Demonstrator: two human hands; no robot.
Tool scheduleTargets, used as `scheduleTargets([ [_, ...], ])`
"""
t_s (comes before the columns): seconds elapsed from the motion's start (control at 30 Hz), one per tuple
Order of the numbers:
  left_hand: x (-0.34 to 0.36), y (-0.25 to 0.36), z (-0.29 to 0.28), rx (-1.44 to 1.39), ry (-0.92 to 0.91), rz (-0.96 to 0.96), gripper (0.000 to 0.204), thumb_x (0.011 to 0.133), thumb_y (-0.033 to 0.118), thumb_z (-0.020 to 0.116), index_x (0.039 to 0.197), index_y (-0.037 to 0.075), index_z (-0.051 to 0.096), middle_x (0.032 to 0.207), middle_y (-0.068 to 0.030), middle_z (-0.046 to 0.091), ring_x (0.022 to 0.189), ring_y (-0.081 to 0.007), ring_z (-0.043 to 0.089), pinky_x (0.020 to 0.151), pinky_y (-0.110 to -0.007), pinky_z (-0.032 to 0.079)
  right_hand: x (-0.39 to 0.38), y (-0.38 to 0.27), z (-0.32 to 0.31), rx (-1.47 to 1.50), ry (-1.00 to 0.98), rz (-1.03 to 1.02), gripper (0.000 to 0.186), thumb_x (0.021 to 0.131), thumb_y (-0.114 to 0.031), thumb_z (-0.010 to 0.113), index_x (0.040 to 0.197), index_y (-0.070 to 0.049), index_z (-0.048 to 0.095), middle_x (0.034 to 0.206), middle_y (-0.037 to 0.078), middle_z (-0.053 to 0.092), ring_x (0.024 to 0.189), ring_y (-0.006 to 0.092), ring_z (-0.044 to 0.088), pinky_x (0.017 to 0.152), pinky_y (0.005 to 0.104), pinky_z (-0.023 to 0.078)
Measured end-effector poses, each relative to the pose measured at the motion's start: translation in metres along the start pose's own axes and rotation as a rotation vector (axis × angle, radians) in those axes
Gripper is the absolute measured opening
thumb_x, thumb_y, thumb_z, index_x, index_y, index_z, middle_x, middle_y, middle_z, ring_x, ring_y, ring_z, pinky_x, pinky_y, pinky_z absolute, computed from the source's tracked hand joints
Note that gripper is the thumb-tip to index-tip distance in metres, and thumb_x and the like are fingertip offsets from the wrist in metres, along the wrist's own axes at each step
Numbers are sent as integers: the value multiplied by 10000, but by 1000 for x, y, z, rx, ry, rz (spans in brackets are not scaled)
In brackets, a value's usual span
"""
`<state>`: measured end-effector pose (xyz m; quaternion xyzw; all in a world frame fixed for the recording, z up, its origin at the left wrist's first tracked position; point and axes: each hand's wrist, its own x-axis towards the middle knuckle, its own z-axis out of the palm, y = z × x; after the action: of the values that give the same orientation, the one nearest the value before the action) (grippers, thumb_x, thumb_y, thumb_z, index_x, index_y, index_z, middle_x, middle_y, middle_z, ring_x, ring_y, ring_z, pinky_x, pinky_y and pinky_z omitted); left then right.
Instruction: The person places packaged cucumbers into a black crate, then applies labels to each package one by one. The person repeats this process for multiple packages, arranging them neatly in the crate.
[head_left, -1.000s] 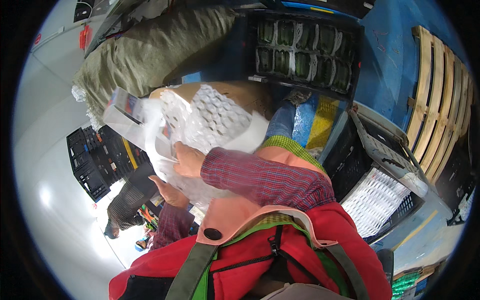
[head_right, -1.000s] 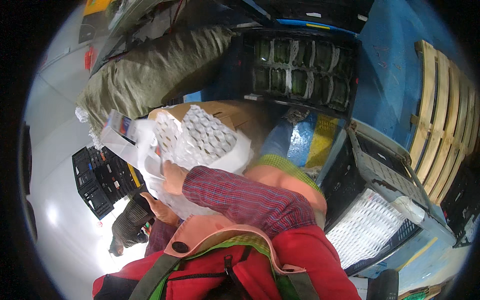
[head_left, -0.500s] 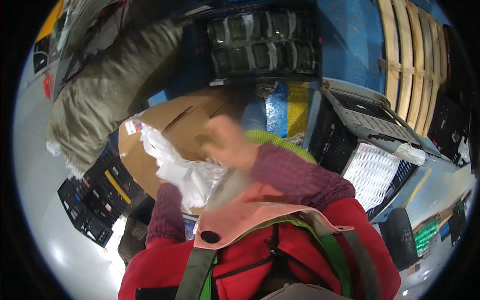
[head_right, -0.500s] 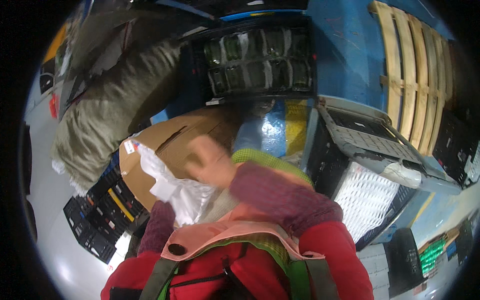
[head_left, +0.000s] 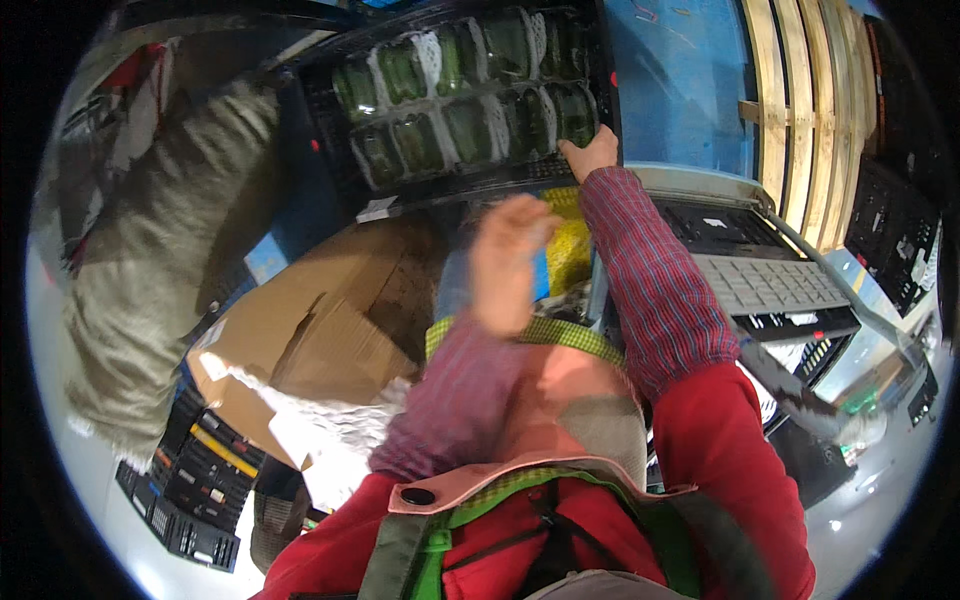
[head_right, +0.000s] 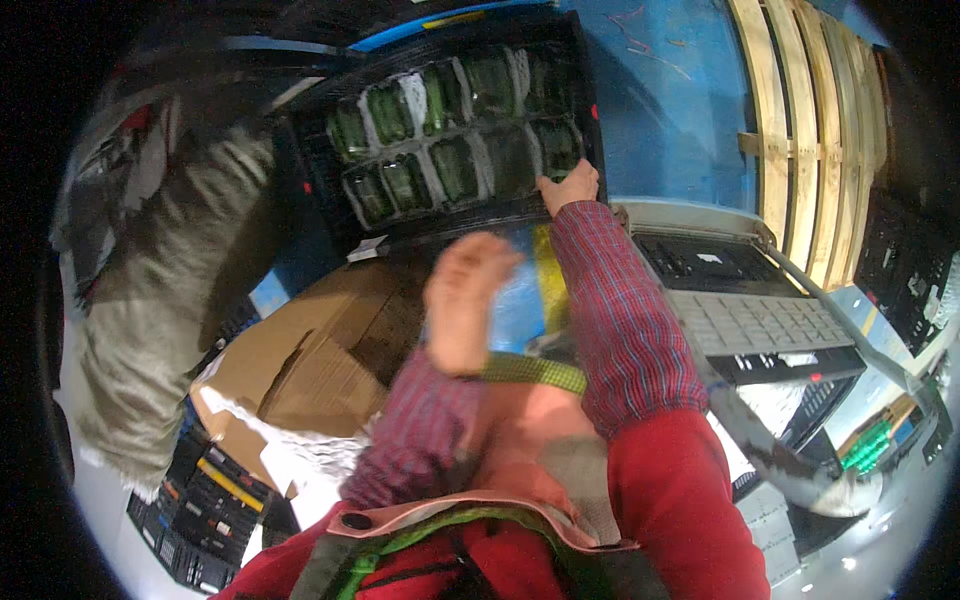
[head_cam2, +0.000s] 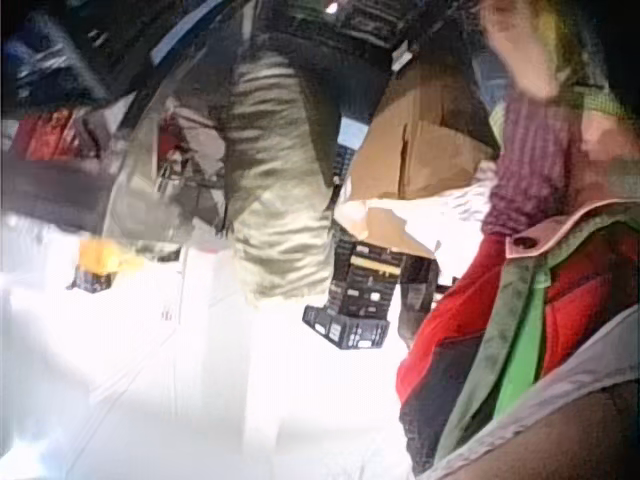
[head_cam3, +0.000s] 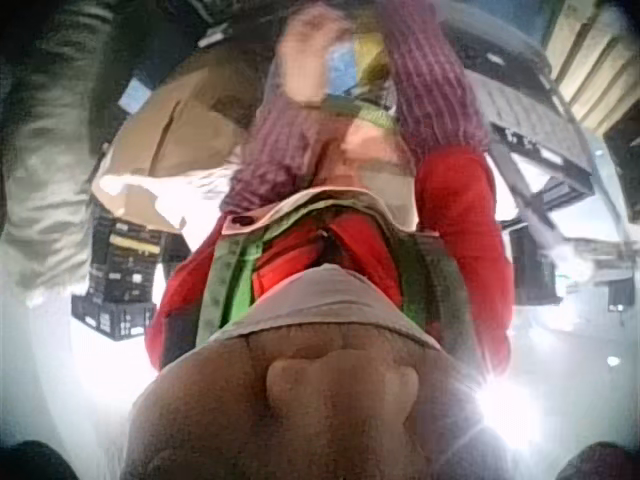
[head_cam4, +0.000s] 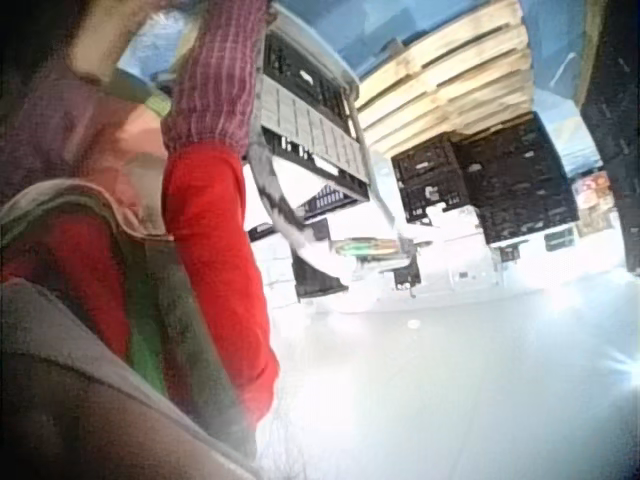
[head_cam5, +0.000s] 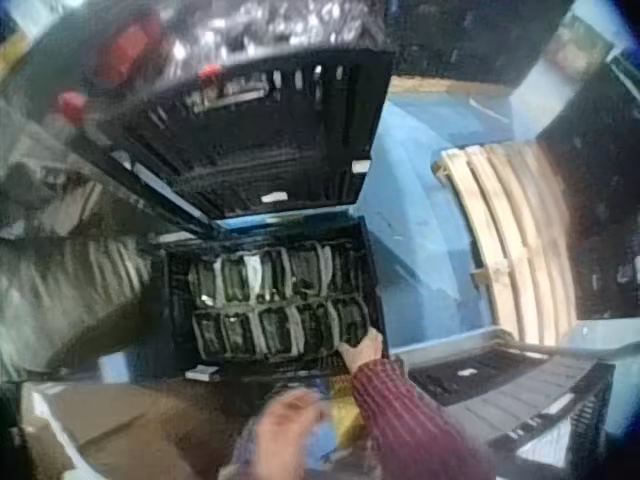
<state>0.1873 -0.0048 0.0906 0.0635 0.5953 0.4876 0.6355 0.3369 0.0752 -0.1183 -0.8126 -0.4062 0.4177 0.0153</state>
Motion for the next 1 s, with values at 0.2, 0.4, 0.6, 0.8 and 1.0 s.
scheduleTargets([
  [0.2,25,-152,-39,39,-49,-625,235,935,126,659,1143,26,619,1060,-60,660,916,-190,660,812,-305,516,99,6,38,-275,48,-418,890,707,-369,840,1350,81,421,1379,301,455,1231,413,495,981,490,453],
  [0.4,44,-145,-20,-178,34,-280,285,949,242,659,1153,53,598,992,-49,644,864,-168,646,760,-294,497,129,-32,42,-639,-114,-239,1104,747,-566,760,1485,60,231,1486,286,331,1289,418,448,1082,487,395],
  [0.6,52,-124,-11,-130,91,-598,304,937,209,648,1178,37,578,1034,-65,639,862,-191,643,795,-308,509,100,-68,39,-862,-87,-161,1077,744,-658,677,1473,32,288,1428,244,432,1277,399,465,1073,478,396],
  [0.8,56,-125,-7,-149,131,-483,293,939,265,640,1145,63,589,1020,-54,633,853,-197,635,796,-320,512,85,-69,31,-920,-100,-208,952,727,-603,725,1403,-3,426,1362,212,505,1276,388,471,1050,445,431],
  [1.0,61,-117,-7,-219,141,-497,273,940,244,660,1154,83,608,1001,-36,641,851,-160,653,785,-300,487,81,-73,6,-613,-387,-259,998,694,-509,807,1436,8,385,1367,250,528,1204,345,572,1015,375,476],
])
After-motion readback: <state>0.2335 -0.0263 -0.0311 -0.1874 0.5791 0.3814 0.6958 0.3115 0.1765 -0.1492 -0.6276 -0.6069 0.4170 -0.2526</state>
